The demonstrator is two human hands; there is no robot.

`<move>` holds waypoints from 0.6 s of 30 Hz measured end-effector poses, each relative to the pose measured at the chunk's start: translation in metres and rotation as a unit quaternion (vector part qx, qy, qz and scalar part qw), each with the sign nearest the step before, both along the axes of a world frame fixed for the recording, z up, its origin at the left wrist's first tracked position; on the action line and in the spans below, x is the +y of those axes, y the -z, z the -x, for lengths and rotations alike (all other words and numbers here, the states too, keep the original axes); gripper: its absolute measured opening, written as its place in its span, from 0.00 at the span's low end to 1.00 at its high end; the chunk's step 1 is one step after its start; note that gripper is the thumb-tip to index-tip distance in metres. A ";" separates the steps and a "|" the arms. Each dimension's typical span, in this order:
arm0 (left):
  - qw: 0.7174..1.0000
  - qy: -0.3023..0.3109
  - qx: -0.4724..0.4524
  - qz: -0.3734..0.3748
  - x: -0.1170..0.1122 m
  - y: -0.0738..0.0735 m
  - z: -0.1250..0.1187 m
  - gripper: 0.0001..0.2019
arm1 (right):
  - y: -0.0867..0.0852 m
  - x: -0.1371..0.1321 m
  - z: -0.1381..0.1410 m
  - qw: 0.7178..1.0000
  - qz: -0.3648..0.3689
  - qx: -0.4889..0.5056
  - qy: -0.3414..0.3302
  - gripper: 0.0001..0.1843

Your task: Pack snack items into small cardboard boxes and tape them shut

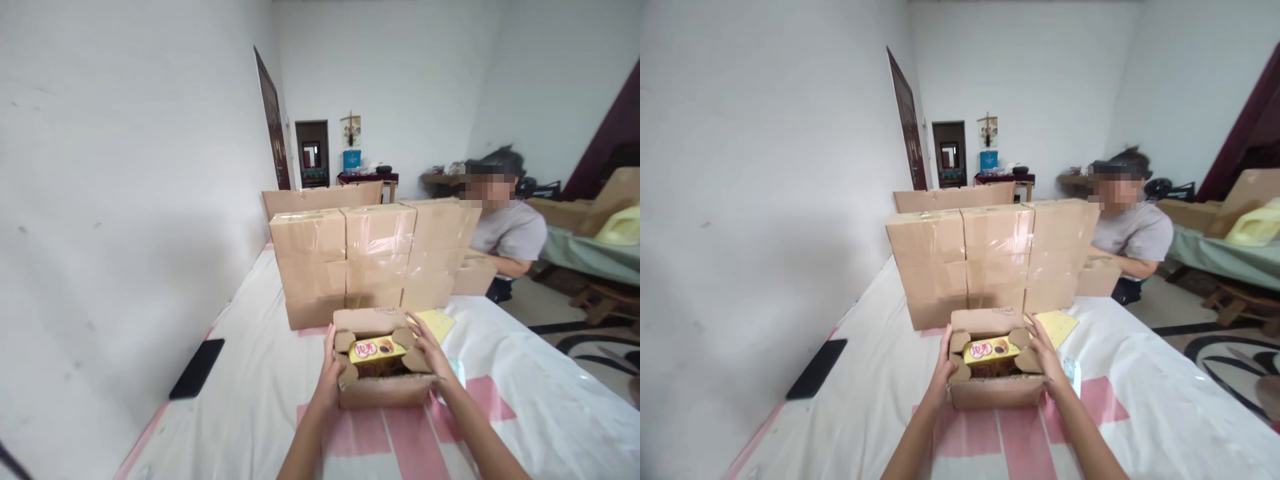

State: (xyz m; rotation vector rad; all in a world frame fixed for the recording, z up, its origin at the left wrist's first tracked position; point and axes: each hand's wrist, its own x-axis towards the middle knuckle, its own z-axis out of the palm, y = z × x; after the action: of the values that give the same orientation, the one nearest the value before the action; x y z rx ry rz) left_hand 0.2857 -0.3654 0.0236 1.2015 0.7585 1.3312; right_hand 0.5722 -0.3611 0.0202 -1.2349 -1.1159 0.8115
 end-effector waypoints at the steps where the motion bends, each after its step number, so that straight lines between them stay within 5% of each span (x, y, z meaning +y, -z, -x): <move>1: 0.999 0.012 -0.038 0.021 0.001 -0.001 -0.002 0.43 | 0.000 0.000 0.002 1.000 -0.009 0.012 0.010 0.41; 4: 0.993 0.014 -0.096 0.060 0.005 -0.003 -0.004 0.42 | -0.002 -0.003 0.005 0.997 -0.036 0.036 0.050 0.37; 9: 0.991 -0.030 -0.115 0.054 0.012 0.009 -0.005 0.18 | -0.001 -0.017 0.010 0.997 -0.072 0.003 0.026 0.20; 18: 0.992 -0.119 -0.031 0.026 0.043 0.041 0.000 0.24 | 0.025 -0.028 0.023 0.989 -0.116 0.082 0.036 0.27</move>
State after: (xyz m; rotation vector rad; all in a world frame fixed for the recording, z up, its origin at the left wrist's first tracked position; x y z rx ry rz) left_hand 0.2861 -0.3228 -0.0176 1.0479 0.9079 1.5266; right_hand 0.5490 -0.3889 -0.0049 -0.9906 -0.9964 0.6944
